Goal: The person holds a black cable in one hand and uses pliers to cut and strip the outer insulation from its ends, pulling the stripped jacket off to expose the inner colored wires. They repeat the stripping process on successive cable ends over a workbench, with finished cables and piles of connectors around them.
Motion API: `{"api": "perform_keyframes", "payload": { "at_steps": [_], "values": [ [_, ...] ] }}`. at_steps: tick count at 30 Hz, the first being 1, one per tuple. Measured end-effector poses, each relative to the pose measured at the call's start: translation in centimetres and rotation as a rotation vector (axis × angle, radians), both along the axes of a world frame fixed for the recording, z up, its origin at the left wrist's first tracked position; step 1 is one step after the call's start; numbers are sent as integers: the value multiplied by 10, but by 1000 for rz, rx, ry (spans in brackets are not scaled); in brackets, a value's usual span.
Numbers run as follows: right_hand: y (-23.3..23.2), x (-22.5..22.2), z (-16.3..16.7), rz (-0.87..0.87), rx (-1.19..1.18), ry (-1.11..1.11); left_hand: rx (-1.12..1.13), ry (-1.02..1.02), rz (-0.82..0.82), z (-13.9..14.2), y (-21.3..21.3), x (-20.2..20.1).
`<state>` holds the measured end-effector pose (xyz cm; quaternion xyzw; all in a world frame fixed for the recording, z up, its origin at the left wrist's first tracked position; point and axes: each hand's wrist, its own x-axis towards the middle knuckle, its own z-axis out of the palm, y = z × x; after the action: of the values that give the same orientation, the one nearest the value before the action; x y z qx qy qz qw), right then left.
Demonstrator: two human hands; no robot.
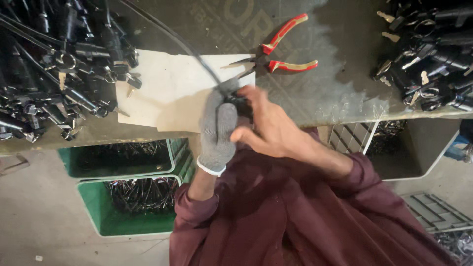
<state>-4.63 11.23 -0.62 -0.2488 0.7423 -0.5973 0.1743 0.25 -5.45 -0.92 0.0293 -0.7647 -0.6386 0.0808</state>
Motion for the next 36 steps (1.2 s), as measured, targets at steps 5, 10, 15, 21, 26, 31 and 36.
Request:
{"api": "perform_keyframes", "payload": {
  "at_steps": [5, 10, 15, 21, 26, 31, 36],
  "values": [
    [24, -72, 50, 29, 523, 743, 526, -186, 91, 8, -7, 9],
    [33, -88, 34, -83, 730, 973, 460, -124, -26, 3, -8, 15],
    [52, -58, -1, -127, 470, 215, 421, -250, -70, 14, -8, 12],
    [46, -45, 19, 224, -224, -303, -63, -123, -250, 58, -9, 15],
    [20, -44, 38, 12, 243, 590, 76, -61, -300, 73, -2, 18],
    [25, -47, 36, 79, 354, 647, 110, 7, -345, 75, -3, 19],
    [27, -54, 24, 116, 377, 646, 218, -472, -423, 81, -20, 15]
  ]
}}
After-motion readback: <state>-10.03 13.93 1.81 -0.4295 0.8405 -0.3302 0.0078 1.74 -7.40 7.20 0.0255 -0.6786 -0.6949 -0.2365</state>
